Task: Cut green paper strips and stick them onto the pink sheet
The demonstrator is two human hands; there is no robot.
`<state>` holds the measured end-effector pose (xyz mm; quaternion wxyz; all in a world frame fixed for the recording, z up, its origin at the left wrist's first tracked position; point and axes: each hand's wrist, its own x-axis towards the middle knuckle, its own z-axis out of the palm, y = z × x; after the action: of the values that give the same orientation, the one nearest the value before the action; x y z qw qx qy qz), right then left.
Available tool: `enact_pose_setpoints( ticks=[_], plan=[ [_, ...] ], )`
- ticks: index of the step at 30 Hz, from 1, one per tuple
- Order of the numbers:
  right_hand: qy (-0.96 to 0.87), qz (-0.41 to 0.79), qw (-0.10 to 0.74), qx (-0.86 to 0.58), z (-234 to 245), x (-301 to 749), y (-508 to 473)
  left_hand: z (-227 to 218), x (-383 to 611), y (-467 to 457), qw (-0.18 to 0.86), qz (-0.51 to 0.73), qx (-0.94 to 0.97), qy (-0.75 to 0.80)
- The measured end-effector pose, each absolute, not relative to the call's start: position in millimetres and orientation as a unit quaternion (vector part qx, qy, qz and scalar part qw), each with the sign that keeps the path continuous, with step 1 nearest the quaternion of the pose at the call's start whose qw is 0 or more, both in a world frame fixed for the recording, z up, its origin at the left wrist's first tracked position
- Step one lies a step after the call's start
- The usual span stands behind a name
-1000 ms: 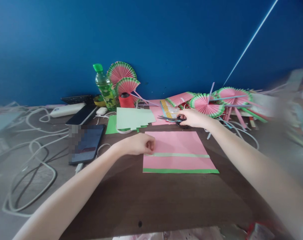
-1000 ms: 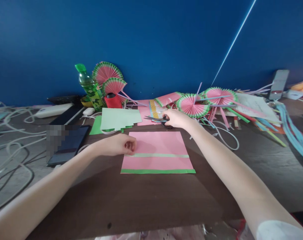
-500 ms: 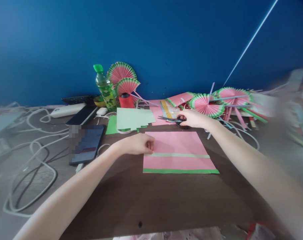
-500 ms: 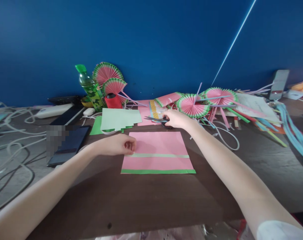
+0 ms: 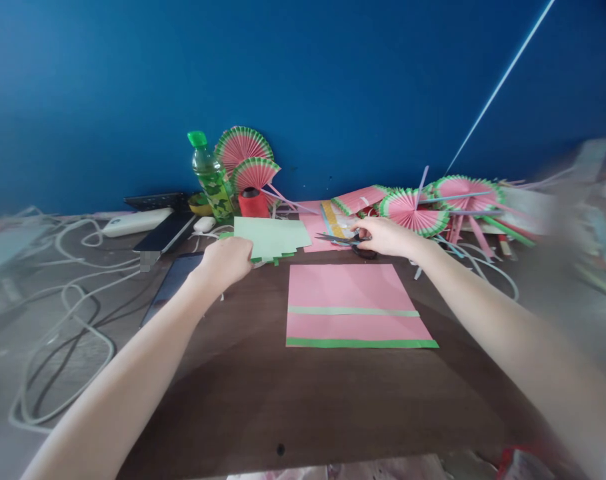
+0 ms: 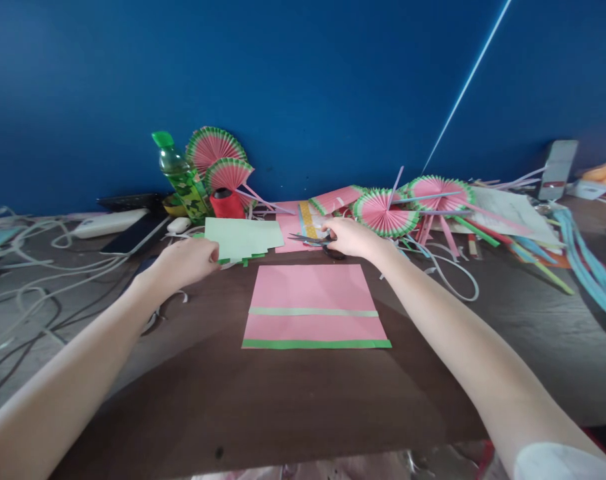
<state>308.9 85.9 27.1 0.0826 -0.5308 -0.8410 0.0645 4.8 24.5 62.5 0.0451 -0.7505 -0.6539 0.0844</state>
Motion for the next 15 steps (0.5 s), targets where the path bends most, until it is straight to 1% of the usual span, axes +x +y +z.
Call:
enact_pose_setpoints(
  ticks=[3, 5, 7, 11, 15],
  plan=[
    [-0.84, 0.069, 0.092, -0.531, 27.7, 308.4, 85.3, 54.3, 3.4, 27.5, 0.046, 0.086, -0.779, -0.62],
    [-0.84, 0.072, 0.101, -0.528, 28.5, 308.0, 84.6, 50.9, 1.7, 30.2, 0.057, 0.064, -0.794, -0.602],
    [-0.838, 0.078, 0.111, -0.528, 29.9, 307.0, 83.5, 52.6, -1.2, 32.8, 0.046, 0.028, -0.803, -0.593],
    [-0.828, 0.078, 0.155, -0.533, 33.0, 303.7, 80.9, 70.4, -7.6, 35.8, -0.047, -0.055, -0.805, -0.589],
    [-0.829, 0.066, 0.189, -0.522, 34.6, 300.9, 79.2, 86.4, -13.6, 36.9, -0.124, -0.126, -0.748, -0.639]
  ],
)
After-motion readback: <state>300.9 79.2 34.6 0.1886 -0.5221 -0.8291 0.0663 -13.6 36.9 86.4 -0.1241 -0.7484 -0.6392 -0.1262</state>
